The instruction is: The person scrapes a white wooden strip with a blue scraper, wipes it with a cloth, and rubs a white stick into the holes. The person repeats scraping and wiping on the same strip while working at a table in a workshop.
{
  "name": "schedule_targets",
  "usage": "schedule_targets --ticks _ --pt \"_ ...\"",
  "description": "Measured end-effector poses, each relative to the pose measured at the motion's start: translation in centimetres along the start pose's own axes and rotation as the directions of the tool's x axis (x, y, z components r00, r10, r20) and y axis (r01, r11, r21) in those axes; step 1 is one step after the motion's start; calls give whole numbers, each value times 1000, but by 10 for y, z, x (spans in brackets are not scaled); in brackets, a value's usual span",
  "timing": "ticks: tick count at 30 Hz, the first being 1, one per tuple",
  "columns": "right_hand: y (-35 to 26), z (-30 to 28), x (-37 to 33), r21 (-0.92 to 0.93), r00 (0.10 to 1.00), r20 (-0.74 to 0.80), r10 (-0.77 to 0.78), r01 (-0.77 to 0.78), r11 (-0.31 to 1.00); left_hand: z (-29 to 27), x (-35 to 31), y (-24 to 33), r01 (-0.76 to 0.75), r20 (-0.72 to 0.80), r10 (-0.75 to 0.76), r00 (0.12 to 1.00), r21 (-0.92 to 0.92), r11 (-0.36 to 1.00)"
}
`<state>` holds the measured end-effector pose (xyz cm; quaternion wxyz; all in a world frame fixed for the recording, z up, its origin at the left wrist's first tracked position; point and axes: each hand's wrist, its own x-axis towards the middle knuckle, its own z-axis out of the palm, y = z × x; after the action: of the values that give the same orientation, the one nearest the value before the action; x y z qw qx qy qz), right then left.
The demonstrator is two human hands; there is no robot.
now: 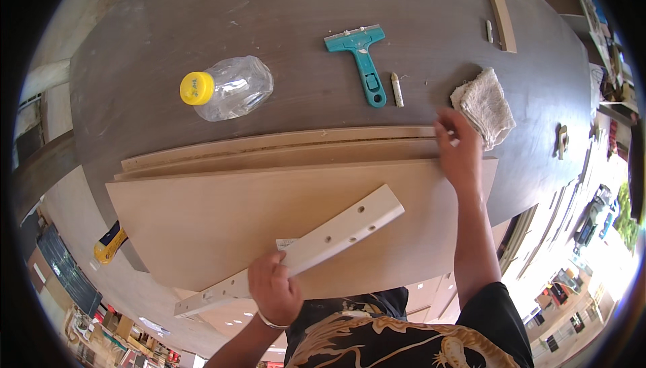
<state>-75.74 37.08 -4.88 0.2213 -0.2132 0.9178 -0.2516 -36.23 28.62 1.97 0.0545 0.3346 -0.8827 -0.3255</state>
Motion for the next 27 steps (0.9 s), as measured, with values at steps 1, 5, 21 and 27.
schedule_targets --ticks 1,5,21,27 --pt "-8 10 7 18 998 55 -23 22 1000 4 -4 5 8 -5 -8 1000 26 1000" --pt "-29 54 45 -293 946 -5 -325 310 905 17 -21 8 -26 11 25 1000 70 997" --pt "-11 -32 -62 464 959 272 -80 -58 884 6 2 -34 -174 36 170 985 205 963" --pt "0 -27 -94 357 831 337 -443 322 877 5 16 -27 -164 24 162 986 162 973"
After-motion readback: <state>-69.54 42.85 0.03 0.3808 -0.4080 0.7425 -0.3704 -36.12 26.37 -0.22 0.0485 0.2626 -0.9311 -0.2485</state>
